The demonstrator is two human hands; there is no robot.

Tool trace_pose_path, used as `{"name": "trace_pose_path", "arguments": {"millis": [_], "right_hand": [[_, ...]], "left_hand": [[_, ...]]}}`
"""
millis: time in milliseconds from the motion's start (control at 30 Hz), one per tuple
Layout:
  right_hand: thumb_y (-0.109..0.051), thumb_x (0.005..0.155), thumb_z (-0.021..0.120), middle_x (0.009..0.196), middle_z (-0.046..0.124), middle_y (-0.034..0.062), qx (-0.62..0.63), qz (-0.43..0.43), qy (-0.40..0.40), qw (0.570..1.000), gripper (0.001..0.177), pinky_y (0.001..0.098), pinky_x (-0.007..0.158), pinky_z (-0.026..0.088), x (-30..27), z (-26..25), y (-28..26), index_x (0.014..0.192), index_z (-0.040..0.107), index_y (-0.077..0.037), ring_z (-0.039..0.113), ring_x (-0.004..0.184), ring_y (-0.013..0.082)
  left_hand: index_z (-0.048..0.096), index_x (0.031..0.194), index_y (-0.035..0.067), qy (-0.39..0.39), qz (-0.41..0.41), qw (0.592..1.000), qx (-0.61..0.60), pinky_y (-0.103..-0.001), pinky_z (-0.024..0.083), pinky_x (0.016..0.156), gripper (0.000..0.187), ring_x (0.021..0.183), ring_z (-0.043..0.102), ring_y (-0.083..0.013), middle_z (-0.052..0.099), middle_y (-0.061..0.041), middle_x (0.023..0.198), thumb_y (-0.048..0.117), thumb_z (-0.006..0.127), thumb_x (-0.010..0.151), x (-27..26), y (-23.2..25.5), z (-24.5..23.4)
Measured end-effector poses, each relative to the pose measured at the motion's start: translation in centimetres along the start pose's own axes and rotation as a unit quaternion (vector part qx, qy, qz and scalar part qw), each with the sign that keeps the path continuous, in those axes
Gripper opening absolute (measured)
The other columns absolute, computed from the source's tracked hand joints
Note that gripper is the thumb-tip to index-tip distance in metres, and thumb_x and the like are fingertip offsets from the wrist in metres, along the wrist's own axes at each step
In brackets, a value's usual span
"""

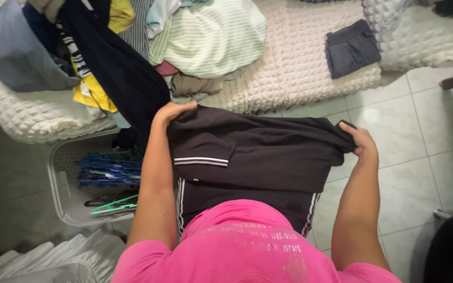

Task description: The person folds several items of clothing, including a black shirt, a grey shirt, a green shirt, and striped shorts, and places them in a stack on a white textured surface.

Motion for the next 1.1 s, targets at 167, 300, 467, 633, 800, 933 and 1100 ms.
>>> {"name": "trace_pose_path", "arguments": {"millis": [167, 300, 467, 633, 800, 933, 1100], "right_hand": [[-0.036, 0.104, 0.069, 0.126, 0.068, 0.0141, 0.232, -0.223, 0.006, 0.947, 0.048, 0.049, 0.1, 0.06, -1.9, -2.8, -3.5, 0.136, 0.057, -0.002, 0.071, 0.113, 0.0303], [-0.043, 0.103, 0.061, 0.131, 0.066, 0.0159, 0.395, -0.269, 0.064, 0.876, 0.053, 0.0538, 0.103, 0.057, -3.4, -5.2, -3.3, 0.14, 0.048, -0.008, 0.071, 0.12, 0.0347], [-0.016, 0.102, 0.073, 0.126, 0.066, 0.0115, 0.248, -0.312, 0.07, 0.915, 0.042, 0.0428, 0.099, 0.059, -3.1, -4.6, -3.5, 0.138, 0.054, -0.006, 0.07, 0.112, 0.0267], [0.005, 0.103, 0.074, 0.122, 0.068, 0.0125, 0.189, -0.329, 0.143, 0.914, 0.032, 0.0332, 0.096, 0.06, -2.0, -4.6, -3.6, 0.133, 0.064, 0.003, 0.069, 0.106, 0.0212], [0.006, 0.099, 0.07, 0.122, 0.07, 0.0102, 0.272, -0.362, 0.183, 0.872, 0.033, 0.0317, 0.097, 0.06, -2.2, -5.0, -4.4, 0.131, 0.062, 0.001, 0.071, 0.107, 0.0187], [0.004, 0.097, 0.071, 0.119, 0.071, 0.0115, 0.282, -0.317, 0.159, 0.891, 0.035, 0.0337, 0.094, 0.061, -1.9, -3.8, -4.6, 0.131, 0.062, 0.003, 0.071, 0.104, 0.02], [-0.003, 0.098, 0.072, 0.113, 0.071, 0.0129, 0.284, -0.242, 0.098, 0.923, 0.031, 0.0381, 0.09, 0.063, -1.2, -2.3, -4.4, 0.127, 0.063, 0.005, 0.073, 0.098, 0.0232]], "left_hand": [[0.074, 0.117, -0.001, -0.138, 0.272, 0.935, -0.184, -0.026, 0.054, 0.076, 0.031, 0.083, 0.066, -0.0102, 0.073, -0.004, 0.102, 0.026, 0.079, 0.102, 0.8, 6.9, 0.6], [0.067, 0.124, 0.003, -0.15, 0.321, 0.851, -0.389, -0.03, 0.057, 0.083, 0.031, 0.093, 0.069, -0.014, 0.072, -0.004, 0.106, 0.02, 0.079, 0.1, -7.4, 11.4, -3.3], [0.067, 0.131, 0.005, -0.109, 0.339, 0.908, -0.223, -0.027, 0.052, 0.101, 0.045, 0.119, 0.066, -0.0134, 0.071, -0.002, 0.128, 0.006, 0.077, 0.087, -10.2, 11.7, -3.0], [0.075, 0.116, 0.003, 0.037, 0.322, 0.943, -0.081, -0.028, 0.054, 0.091, 0.031, 0.107, 0.069, -0.0157, 0.075, -0.009, 0.114, 0.001, 0.074, 0.085, -5.0, 8.9, -2.9], [0.076, 0.108, 0.0, 0.06, 0.311, 0.935, -0.16, -0.027, 0.05, 0.077, 0.03, 0.088, 0.064, -0.0144, 0.074, -0.008, 0.102, 0.001, 0.07, 0.078, 0.5, 7.9, -3.3], [0.078, 0.108, 0.0, 0.072, 0.243, 0.962, -0.098, -0.028, 0.05, 0.076, 0.042, 0.085, 0.065, -0.015, 0.074, -0.008, 0.098, 0.026, 0.082, 0.076, 1.9, 7.5, -3.1], [0.076, 0.104, -0.001, 0.155, 0.198, 0.942, 0.225, -0.04, 0.056, 0.083, 0.073, 0.091, 0.072, -0.0286, 0.074, -0.019, 0.098, 0.058, 0.094, 0.064, -1.5, 9.2, -1.3]]}}
Point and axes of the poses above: each hand's wrist, its own x-axis towards the middle knuckle, its own z-axis out of the palm, y = z × x, the point moved 7 cm from there along x, towards the middle knuckle
